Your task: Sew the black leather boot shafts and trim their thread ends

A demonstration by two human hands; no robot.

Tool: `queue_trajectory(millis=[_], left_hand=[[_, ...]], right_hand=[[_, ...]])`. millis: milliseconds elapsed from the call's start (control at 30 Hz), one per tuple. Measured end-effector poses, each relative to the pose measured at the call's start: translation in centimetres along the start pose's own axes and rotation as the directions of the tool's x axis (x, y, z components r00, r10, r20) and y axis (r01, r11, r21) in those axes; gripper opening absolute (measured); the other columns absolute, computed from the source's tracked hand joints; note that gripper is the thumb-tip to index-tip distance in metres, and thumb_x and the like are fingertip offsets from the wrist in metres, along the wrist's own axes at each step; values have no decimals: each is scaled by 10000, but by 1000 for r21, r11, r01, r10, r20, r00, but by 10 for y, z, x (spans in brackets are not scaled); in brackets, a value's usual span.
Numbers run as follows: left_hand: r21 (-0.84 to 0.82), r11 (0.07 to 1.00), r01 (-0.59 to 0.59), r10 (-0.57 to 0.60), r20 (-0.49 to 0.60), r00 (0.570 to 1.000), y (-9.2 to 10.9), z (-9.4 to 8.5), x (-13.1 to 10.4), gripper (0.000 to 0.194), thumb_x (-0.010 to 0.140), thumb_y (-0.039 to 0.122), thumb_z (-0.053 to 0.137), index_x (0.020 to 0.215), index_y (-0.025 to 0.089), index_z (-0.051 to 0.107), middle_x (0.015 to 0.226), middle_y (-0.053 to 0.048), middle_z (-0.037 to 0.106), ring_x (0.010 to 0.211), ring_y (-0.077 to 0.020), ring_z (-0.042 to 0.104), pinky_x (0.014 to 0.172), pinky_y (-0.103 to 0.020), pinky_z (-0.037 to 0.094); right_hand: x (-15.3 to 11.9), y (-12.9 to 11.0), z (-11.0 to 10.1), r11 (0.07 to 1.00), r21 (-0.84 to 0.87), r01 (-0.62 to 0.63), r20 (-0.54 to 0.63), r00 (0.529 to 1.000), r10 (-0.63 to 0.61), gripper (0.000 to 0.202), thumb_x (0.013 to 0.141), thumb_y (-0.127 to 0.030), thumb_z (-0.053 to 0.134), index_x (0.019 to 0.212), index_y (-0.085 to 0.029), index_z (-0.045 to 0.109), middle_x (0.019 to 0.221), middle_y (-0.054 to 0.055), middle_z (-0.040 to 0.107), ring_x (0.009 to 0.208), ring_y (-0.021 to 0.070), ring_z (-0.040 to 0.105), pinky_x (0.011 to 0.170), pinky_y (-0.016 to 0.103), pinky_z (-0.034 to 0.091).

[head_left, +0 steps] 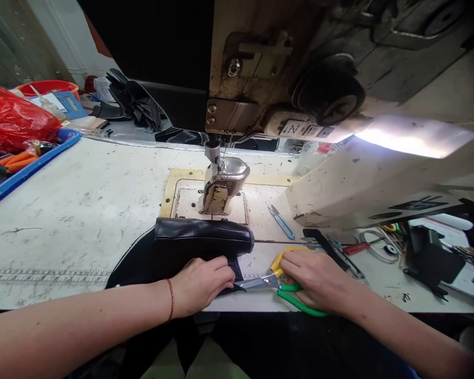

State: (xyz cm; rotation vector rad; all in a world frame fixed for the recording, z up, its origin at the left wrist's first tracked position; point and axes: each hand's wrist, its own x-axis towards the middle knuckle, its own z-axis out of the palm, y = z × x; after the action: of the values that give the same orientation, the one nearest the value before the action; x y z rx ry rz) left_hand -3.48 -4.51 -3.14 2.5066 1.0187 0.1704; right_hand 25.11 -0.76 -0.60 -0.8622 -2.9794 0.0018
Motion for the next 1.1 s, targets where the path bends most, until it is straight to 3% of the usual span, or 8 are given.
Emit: queue_trajectory(millis=[167,267,433,633,767,933,1100], left_hand=[[-45,999,4,-5,-21,1000,-1,-1,0,257,1003,305,394,957,215,630,891,-6,583,626,-111,536,516,-226,361],[-206,978,-7,-15,-107,994,-4,-2,0,266,999,285,404,932,197,645,861,-13,567,662,-114,539,586,-218,411],[-505,860,-68,-55,-223,973,-9,-7,5,198,955,202,506,833,161,657,796,-10,594,716,-109,553,678,-200,442],[-699,715,-21,-147,-179,973,-12,-15,9,140,892,164,600,772,159,670,759,7,624,705,-100,562,683,-199,439],[-744,668,-14,-162,-163,973,-12,-16,9,145,877,167,602,745,161,661,761,6,624,702,-101,555,680,-209,435],[-929,360,87,-231,1,973,-11,-12,9,192,876,293,590,744,154,574,516,62,515,425,-58,456,474,-185,370],[-994,85,64,-204,45,978,-12,-13,6,367,846,510,641,836,156,545,606,9,633,578,-128,656,596,-248,530]], right_hand=[[11,-13,3,999,-47,-1,69,998,4,160,774,-326,639,790,-177,581,777,42,615,670,173,532,569,300,297],[11,-14,5,999,-45,23,34,999,-21,178,794,-342,633,768,-176,574,739,28,601,629,155,511,542,300,275],[9,-13,4,998,19,-63,56,997,61,163,797,-319,599,729,-190,525,744,30,579,651,160,515,562,289,298],[16,-15,6,986,115,-124,116,987,111,141,794,-291,584,722,-197,507,759,26,584,635,147,497,566,271,303],[29,-19,6,997,72,-42,91,995,35,155,813,-335,598,782,-189,560,794,36,620,684,170,546,574,289,319],[42,-23,6,999,-17,30,51,998,-29,210,831,-385,599,823,-175,605,804,57,654,696,194,580,596,307,371],[51,-36,16,999,-9,37,36,999,-36,179,803,-337,607,862,-168,620,818,64,657,722,211,601,616,320,418]])
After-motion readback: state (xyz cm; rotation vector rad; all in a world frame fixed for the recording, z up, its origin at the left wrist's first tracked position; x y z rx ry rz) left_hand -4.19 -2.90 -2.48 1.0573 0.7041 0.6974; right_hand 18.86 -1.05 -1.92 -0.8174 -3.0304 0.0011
